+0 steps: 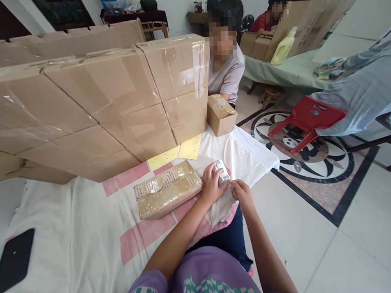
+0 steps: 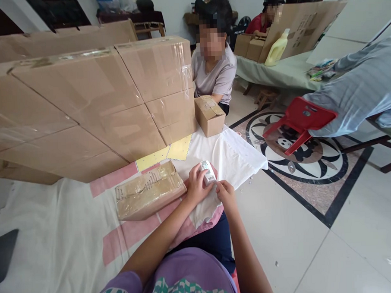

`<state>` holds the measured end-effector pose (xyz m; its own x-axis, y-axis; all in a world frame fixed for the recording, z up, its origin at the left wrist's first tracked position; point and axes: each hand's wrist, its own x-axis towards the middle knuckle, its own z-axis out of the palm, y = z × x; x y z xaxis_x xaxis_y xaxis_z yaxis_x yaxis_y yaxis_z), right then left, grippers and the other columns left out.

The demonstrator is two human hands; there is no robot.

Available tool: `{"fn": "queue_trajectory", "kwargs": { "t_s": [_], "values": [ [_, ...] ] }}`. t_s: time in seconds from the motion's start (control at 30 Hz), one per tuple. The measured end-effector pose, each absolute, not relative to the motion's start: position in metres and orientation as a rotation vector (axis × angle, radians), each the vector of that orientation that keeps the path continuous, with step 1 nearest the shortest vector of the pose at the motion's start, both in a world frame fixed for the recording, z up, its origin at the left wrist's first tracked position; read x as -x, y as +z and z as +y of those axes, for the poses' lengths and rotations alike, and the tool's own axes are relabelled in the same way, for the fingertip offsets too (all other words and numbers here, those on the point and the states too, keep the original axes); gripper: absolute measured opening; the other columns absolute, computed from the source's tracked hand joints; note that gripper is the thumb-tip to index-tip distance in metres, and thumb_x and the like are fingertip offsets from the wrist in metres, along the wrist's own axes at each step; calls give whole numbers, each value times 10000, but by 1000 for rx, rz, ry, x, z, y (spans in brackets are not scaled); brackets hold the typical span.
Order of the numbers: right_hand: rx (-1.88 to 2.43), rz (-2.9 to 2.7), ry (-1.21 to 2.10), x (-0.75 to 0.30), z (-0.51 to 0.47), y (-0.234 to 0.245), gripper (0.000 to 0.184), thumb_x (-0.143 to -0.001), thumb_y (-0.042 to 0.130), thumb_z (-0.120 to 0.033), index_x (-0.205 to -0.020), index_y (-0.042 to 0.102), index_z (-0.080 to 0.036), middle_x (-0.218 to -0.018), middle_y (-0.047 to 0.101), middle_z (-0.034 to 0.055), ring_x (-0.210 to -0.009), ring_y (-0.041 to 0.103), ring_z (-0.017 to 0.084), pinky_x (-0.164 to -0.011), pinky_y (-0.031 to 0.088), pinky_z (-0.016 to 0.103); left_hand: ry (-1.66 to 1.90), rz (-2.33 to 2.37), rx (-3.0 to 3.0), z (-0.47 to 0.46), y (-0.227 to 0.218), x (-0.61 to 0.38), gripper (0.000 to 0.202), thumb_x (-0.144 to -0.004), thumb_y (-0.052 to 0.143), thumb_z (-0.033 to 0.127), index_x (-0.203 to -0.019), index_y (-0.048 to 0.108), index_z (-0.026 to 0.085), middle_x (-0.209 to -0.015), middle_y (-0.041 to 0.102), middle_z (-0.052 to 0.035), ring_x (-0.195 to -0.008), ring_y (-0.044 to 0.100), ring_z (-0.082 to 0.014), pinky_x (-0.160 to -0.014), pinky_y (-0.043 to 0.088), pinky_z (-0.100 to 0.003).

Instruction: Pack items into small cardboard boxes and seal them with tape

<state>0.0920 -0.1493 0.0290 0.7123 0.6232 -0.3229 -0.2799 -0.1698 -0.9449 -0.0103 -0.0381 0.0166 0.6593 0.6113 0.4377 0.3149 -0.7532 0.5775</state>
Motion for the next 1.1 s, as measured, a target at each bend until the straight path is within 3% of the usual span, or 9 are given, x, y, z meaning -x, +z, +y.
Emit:
{"fn": "queue_trajectory", "kwargs": {
  "t_s": [0.1,0.23,0.4,0.5,0.57,0.73,0.9,1.0,1.1],
  "values": [
    [1540,-285,836,-93,-150,30,367,-737,701,-544,-718,561,-206,-555,518,-59,-387,306,59,-393,198,233,851,726,-2435,-38,20,13,558,-863,691,368,-1380,520,249,-1565,369,-119,-1444,352,-318,-1167,351,-515],
    [1541,-277,853,-94,-150,32,375,-737,698,-558,-747,578,-203,-569,528,-52,-388,308,61,-393,193,233,796,684,-2444,-35,23,12,571,-965,537,462,-1484,438,244,-1603,372,-99,-1469,328,-309,-1185,329,-522],
    [1564,-315,808,-95,-150,38,328,-761,690,-515,-814,639,-195,-596,529,-42,-455,362,85,-434,264,238,767,696,-2433,-32,22,9,485,-1046,339,380,-1505,422,249,-1612,375,-66,-1468,339,-261,-1197,323,-492],
    [1638,-434,703,-101,-144,45,299,-804,643,-467,-891,698,-186,-624,553,-13,-563,457,130,-504,348,247,768,681,-2422,-32,21,9,481,-1050,302,320,-1512,410,242,-1614,366,-62,-1470,332,-241,-1209,310,-481],
    [1674,-508,700,-108,-137,50,318,-817,613,-460,-913,718,-176,-601,544,-8,-561,448,136,-495,337,250,768,667,-2415,-31,20,9,482,-1045,301,288,-1513,407,244,-1620,353,-56,-1476,321,-230,-1217,302,-473],
    [1691,-506,1068,-129,-112,63,282,-761,619,-414,-825,704,-153,-472,363,-75,-435,284,79,-417,191,235,775,674,-2397,-31,18,9,483,-1027,333,230,-1502,424,246,-1622,349,-54,-1480,308,-230,-1221,298,-469],
    [1730,-500,1268,-144,-98,76,184,-729,620,-322,-630,604,-169,-404,307,-91,-387,214,61,-387,124,245,802,672,-2380,-31,17,9,480,-1012,366,208,-1485,437,248,-1590,393,-68,-1462,336,-239,-1205,324,-481],
    [1738,-523,1356,-149,-96,81,218,-728,652,-286,-577,529,-188,-395,303,-96,-383,199,51,-388,120,239,799,666,-2389,-32,20,8,541,-950,541,322,-1472,433,230,-1571,401,-100,-1442,359,-283,-1197,332,-503],
    [1763,-542,1377,-149,-95,83,295,-744,666,-260,-541,460,-202,-386,320,-89,-377,220,47,-395,125,237,773,685,-2431,-33,18,6,791,-764,760,386,-1458,427,203,-1565,391,-129,-1432,353,-341,-1193,336,-528]
  ]
}}
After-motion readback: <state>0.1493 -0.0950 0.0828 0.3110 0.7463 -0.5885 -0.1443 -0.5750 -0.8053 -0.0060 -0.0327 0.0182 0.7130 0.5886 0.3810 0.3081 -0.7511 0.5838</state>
